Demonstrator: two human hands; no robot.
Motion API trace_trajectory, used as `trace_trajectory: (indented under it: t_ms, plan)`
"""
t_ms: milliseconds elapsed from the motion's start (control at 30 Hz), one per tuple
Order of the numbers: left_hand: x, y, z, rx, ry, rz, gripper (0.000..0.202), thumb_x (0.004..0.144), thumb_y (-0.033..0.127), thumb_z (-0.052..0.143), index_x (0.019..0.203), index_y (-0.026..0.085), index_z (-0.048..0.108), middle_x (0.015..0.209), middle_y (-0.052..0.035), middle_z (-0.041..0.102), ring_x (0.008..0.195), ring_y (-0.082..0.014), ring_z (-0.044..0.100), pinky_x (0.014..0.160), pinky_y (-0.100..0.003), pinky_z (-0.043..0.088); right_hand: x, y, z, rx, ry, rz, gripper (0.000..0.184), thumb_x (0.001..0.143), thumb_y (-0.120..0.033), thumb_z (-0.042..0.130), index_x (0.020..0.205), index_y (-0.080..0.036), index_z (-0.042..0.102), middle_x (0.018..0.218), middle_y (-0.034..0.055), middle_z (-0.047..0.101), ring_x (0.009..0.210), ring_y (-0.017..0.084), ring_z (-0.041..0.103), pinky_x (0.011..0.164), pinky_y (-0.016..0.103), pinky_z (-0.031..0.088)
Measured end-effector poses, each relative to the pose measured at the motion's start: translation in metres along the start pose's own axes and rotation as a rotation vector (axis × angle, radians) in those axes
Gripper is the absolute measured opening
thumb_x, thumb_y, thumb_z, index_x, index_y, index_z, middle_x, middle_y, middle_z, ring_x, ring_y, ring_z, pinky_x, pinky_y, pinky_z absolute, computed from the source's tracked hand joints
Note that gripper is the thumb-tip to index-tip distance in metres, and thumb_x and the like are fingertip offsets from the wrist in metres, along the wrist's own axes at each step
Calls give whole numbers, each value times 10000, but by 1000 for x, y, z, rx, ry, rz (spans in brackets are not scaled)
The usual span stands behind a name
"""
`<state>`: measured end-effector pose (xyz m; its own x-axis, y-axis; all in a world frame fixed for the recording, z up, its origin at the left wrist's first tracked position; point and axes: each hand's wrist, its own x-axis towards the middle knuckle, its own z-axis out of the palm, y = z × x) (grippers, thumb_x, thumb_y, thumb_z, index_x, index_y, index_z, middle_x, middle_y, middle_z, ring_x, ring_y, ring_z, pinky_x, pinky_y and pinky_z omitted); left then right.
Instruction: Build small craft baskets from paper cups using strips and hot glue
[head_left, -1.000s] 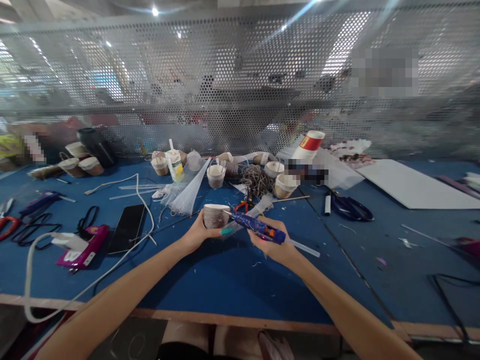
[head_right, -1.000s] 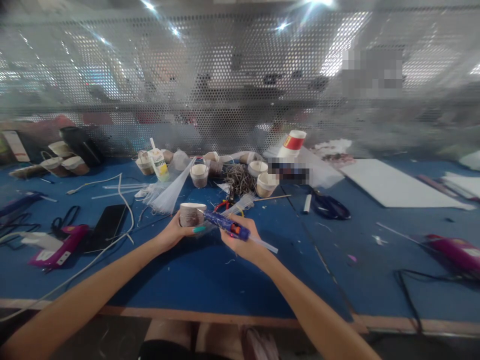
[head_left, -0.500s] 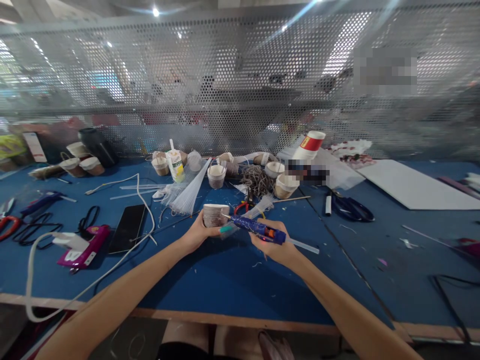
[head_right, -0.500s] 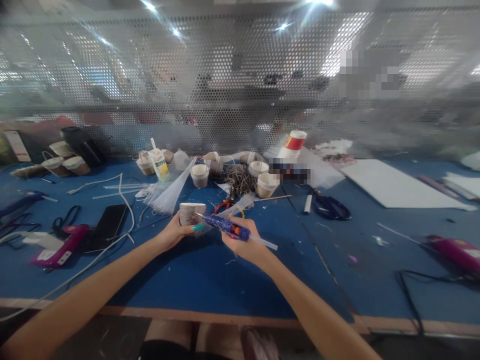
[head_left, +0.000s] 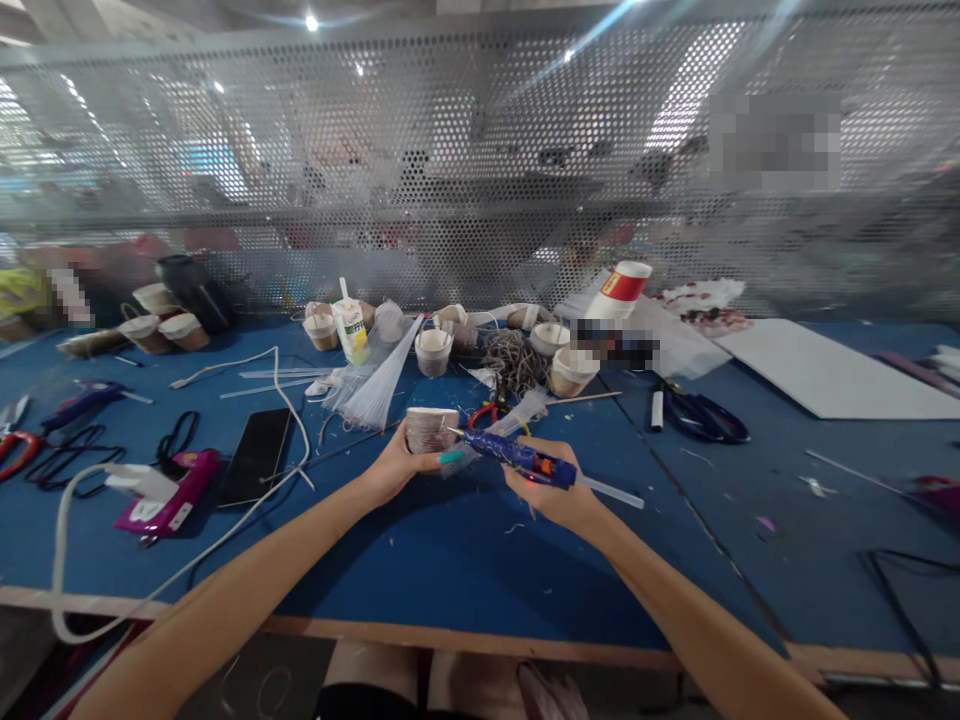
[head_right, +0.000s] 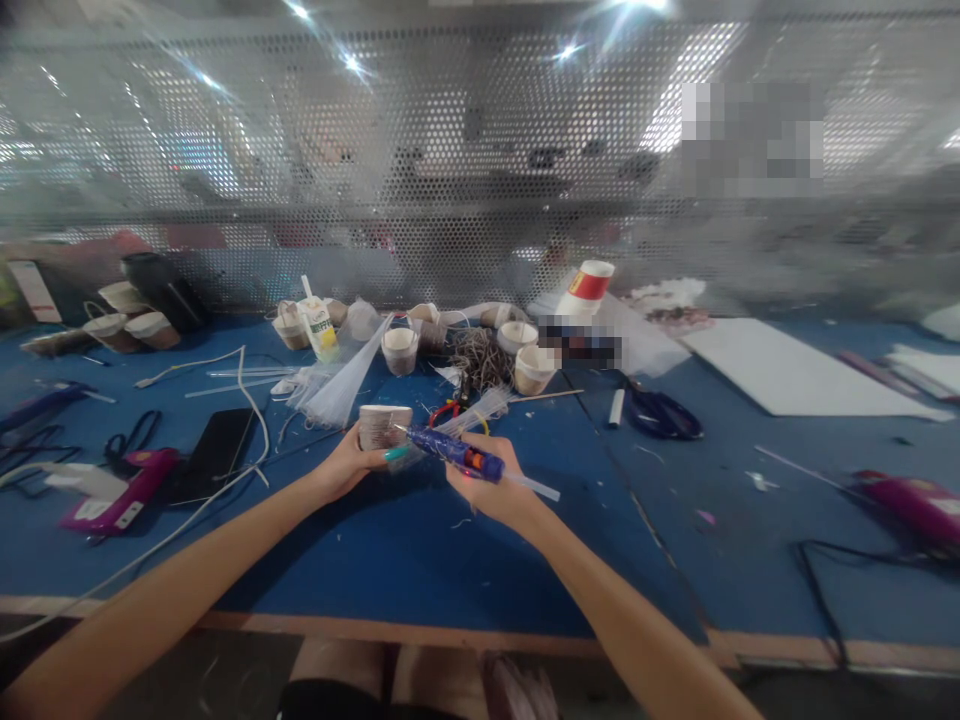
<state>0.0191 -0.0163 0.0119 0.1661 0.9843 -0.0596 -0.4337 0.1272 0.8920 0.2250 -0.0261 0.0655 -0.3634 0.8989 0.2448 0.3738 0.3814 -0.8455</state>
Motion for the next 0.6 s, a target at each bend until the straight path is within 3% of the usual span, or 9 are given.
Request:
trace_trajectory:
  t_ms: [367,600]
  plan:
    - [4,-6,-9,82,-65,-29,718,468,139,808,1111,166,490,1050,-108,622,984,-272,581,848,-399,455,1,6,0,-8,73,40,240,712,-281,563,526,-201,434,424,-39,462,327,92,454,352,215,372]
    - [0,4,0,71,-33,-35,662,460,168,815,1058,158,530,998,-94,639,950,-257,587,845,-395,439,2,0,-2,-85,116,-112,127,693,-272,598,612,-178,571,588,25,594,545,145,549,531,260,453]
